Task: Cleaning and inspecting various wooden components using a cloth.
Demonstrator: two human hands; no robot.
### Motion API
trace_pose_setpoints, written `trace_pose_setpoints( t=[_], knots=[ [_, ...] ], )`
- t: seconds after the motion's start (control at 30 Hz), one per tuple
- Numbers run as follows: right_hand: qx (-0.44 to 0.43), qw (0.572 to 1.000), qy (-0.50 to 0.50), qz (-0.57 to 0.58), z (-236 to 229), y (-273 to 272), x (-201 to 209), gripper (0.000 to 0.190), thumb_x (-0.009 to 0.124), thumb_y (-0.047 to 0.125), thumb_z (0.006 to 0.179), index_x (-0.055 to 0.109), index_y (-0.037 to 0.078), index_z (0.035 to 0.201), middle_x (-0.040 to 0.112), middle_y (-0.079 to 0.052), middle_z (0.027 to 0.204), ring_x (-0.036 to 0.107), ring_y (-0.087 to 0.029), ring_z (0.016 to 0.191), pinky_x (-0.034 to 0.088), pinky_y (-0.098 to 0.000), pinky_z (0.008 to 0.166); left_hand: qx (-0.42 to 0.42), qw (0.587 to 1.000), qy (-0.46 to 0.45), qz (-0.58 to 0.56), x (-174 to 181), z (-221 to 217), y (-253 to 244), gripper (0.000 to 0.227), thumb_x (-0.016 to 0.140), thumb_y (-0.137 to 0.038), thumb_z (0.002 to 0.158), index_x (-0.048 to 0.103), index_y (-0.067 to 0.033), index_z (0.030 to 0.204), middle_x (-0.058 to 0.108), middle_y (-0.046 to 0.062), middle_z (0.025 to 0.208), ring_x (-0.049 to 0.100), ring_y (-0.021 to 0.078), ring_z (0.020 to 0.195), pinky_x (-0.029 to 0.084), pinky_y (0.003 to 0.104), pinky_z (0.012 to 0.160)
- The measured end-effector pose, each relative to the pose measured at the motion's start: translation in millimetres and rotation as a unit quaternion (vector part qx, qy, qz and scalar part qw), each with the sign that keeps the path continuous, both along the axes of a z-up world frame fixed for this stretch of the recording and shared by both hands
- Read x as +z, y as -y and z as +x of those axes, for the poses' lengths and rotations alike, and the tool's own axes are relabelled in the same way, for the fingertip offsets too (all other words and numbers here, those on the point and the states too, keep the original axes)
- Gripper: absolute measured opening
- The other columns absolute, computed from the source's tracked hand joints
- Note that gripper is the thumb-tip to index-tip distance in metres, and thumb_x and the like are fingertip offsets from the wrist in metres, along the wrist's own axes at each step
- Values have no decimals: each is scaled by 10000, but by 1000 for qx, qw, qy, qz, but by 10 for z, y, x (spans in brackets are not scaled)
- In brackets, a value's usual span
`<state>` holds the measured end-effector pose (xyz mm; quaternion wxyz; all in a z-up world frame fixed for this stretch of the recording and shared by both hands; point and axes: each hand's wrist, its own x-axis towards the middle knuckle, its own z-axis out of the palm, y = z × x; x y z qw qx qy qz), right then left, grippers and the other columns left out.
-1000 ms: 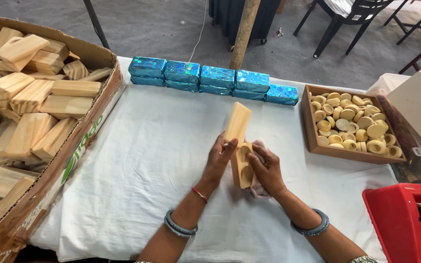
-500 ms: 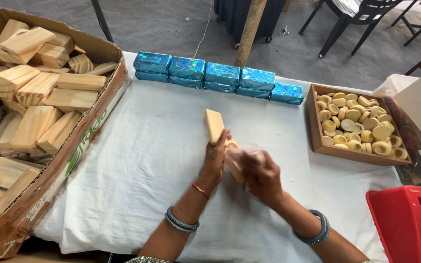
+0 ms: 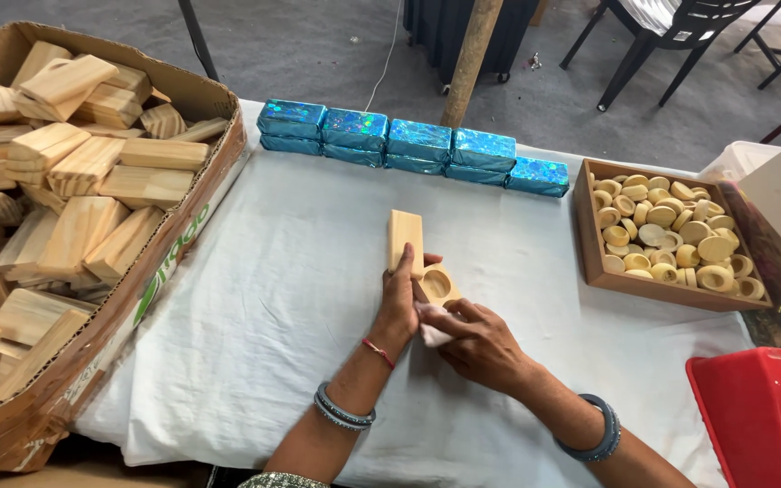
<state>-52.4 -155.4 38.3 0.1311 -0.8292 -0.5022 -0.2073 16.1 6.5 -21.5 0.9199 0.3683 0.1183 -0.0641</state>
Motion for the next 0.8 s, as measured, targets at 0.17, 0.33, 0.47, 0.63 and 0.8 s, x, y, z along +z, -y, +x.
trace_pose_setpoints(
  t=[0.17, 0.33, 0.47, 0.63, 0.8],
  knots=[
    [25, 962, -140, 233, 70, 151, -90, 63, 752, 46, 818, 725, 101, 833, 739, 13, 1066, 684, -140, 921, 595, -305, 738, 61, 997, 41, -15, 8, 50, -65, 522, 552, -505, 1025, 696, -3, 1011, 724, 89, 1020, 667, 165, 945, 572, 324, 866],
    [-185, 835, -311, 414, 328, 357, -392, 261, 643, 139, 968, 706, 37, 1199, 749, -102, 1097, 753, -166, 1026, 654, -315, 863, 73, 993, 71, -66, 236, -2, -215, 515, 531, -496, 1024, 702, -11, 1047, 725, 93, 1038, 669, 169, 964, 566, 322, 881],
    [-94, 838, -401, 358, 231, 158, -264, 770, 782, 249, 863, 446, 9, 1513, 572, -193, 1370, 597, -300, 1234, 535, -417, 990, 21, 993, 76, -82, 172, -62, -55, 542, 537, -508, 1037, 690, 12, 1047, 706, 115, 1027, 672, 208, 944, 573, 344, 856],
    [-196, 883, -373, 204, 94, 63, -200, 879, 849, 382, 811, 465, 73, 1538, 638, -184, 1307, 683, -295, 1198, 572, -399, 1014, 71, 992, 100, -37, 191, -89, -7, 477, 582, -472, 1017, 672, -11, 1101, 688, 101, 1112, 640, 196, 1007, 559, 354, 889],
    [-234, 922, -268, 151, -126, -154, -9, 947, 863, 319, 750, 397, 22, 1520, 538, -264, 1362, 636, -400, 1141, 568, -453, 892, 153, 983, 105, -12, 182, -57, -73, 462, 570, -442, 1032, 667, -6, 1150, 681, 75, 1158, 588, 170, 1120, 503, 353, 992]
  ],
)
